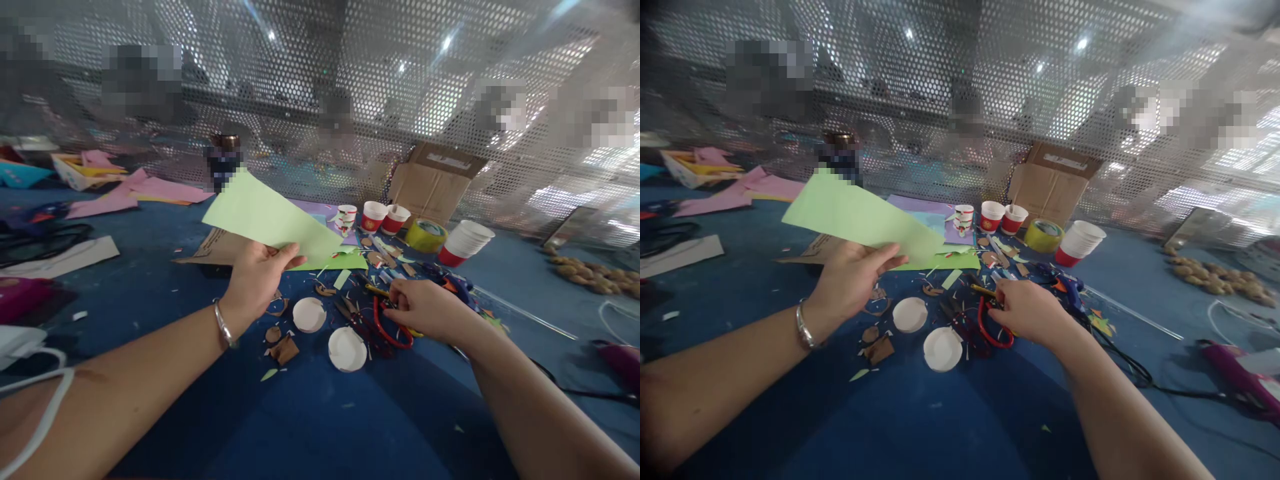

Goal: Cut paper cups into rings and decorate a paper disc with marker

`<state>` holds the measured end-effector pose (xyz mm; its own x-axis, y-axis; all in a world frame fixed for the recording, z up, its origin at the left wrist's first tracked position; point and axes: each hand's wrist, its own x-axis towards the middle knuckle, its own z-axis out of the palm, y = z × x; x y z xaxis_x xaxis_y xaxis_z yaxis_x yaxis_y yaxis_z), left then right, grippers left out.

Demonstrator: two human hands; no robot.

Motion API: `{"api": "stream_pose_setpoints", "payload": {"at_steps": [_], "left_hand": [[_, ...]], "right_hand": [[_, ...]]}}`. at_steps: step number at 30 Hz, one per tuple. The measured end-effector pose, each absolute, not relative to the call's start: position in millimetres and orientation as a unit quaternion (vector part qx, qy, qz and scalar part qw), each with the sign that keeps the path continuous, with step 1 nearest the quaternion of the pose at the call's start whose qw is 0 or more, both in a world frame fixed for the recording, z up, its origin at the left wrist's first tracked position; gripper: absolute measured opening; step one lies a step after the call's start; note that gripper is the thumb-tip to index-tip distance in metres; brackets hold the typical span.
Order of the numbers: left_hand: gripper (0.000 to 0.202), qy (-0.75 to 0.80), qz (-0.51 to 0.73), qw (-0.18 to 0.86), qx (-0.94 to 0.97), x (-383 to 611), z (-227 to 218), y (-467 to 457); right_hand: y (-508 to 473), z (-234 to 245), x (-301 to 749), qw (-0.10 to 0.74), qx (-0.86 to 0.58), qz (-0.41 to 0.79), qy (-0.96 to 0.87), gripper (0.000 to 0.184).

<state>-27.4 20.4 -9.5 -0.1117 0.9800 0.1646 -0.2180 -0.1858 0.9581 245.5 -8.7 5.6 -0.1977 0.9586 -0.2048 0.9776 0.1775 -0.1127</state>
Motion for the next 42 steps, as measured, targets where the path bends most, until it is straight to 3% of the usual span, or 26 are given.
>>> {"api": "stream_pose_setpoints", "payload": {"at_steps": [4,8,12,23,29,35,42], "left_hand": [[0.02,0.419,0.635,0.48,0.437,-27,-8,21],[0.017,0.417,0.668,0.468,0.402,-27,-7,23],[0.015,0.41,0.67,0.463,0.41,-28,-10,23],[0.021,0.418,0.651,0.455,0.441,-28,-9,20],[0.025,0.449,0.622,0.458,0.45,-30,-8,19],[0.026,0.404,0.603,0.539,0.427,-28,-7,15],[0.024,0.371,0.588,0.611,0.377,-24,-4,10]], "right_hand": [[-15,11,240,0.034,0.639,-0.089,0.763,0.013],[-30,17,222,-0.034,0.596,-0.066,0.8,0.013],[-41,11,205,-0.028,0.529,-0.115,0.84,0.017],[-35,2,204,-0.041,0.553,-0.198,0.808,0.006],[-29,4,211,-0.154,0.546,-0.307,0.764,0.012],[-23,-4,211,-0.272,0.539,-0.533,0.593,0.007],[-23,-2,209,-0.345,0.527,-0.569,0.529,0.012]]}}
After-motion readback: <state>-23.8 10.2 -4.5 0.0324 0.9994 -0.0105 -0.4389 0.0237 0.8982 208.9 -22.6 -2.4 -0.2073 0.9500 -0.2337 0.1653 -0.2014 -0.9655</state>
